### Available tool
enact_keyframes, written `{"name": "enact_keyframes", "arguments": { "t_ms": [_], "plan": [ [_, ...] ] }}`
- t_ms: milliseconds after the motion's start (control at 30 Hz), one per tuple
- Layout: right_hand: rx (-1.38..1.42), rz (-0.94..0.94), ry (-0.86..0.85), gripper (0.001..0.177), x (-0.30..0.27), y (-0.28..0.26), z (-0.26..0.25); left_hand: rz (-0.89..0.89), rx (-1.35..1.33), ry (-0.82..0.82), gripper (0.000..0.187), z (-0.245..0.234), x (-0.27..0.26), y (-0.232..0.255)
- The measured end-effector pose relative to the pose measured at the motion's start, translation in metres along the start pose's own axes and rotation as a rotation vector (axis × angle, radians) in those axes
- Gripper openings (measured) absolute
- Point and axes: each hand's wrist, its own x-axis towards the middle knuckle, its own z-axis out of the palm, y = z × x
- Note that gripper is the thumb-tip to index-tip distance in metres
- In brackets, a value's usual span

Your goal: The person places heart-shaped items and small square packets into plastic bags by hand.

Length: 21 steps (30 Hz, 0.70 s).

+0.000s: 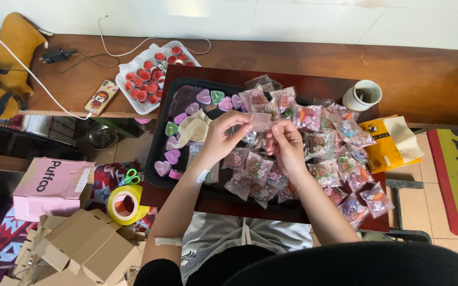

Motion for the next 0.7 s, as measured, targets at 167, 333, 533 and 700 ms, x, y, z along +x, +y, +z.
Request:
{"name": "enact_keyframes", "arguments": {
  "t_ms": [167, 333, 533, 700],
  "plan": [
    [0.036, 0.015, 0.022, 0.012, -0.002, -0.001, 0.001, -0.065, -0.076, 0.039, 0.006, 0.002, 0.000, 0.004],
    [0.026, 0.018, 0.034, 0.013, -0.002, 0.004, -0.003, 0.013, -0.085, 0.098, 0.014, 0.006, 0.001, 0.004],
    [0.078, 0.036, 0.030, 0.018, -0.002, 0.000, 0.004, 0.008, -0.147, 0.121, 0.021, 0.009, -0.006, -0.022],
    [0.116, 0.053, 0.007, 0.020, -0.006, -0.017, 0.024, -0.246, -0.593, 0.168, 0.043, 0.009, -0.008, -0.034]
  ]
}}
